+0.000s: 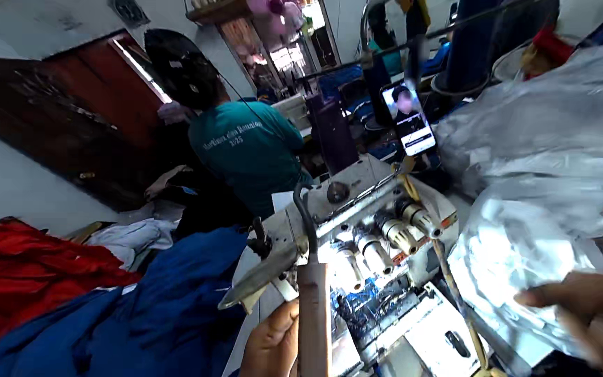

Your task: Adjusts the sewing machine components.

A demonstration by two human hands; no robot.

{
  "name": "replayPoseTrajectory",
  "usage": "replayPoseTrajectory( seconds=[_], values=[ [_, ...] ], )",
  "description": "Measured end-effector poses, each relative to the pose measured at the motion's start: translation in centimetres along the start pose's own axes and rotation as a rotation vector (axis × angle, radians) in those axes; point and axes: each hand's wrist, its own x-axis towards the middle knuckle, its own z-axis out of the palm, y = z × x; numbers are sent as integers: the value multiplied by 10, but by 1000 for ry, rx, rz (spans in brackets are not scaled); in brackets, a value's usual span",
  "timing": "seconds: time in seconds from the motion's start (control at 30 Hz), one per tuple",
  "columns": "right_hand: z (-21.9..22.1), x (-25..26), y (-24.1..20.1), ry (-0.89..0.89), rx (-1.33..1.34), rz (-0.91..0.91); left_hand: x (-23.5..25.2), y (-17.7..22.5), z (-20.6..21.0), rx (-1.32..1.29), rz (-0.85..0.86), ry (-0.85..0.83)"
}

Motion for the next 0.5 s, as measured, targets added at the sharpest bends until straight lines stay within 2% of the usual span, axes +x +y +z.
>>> replayPoseTrajectory(
  seconds=[0.07, 0.13, 0.23, 0.37, 0.5],
  values=[
    [24, 3, 5, -102, -18, -150, 0, 0, -1, 20, -3, 3],
    [52, 9, 5, -70, -37, -197, 0, 0, -1, 54, -7, 17],
    [86, 19, 11, 43, -133, -210, -1, 0, -1, 65, 1, 6],
    [110, 32, 22, 216, -345, -167, 0, -1, 1, 78, 11, 16],
    [122, 41, 37, 220, -406, -183, 0, -9, -2, 50, 39, 20]
  ],
)
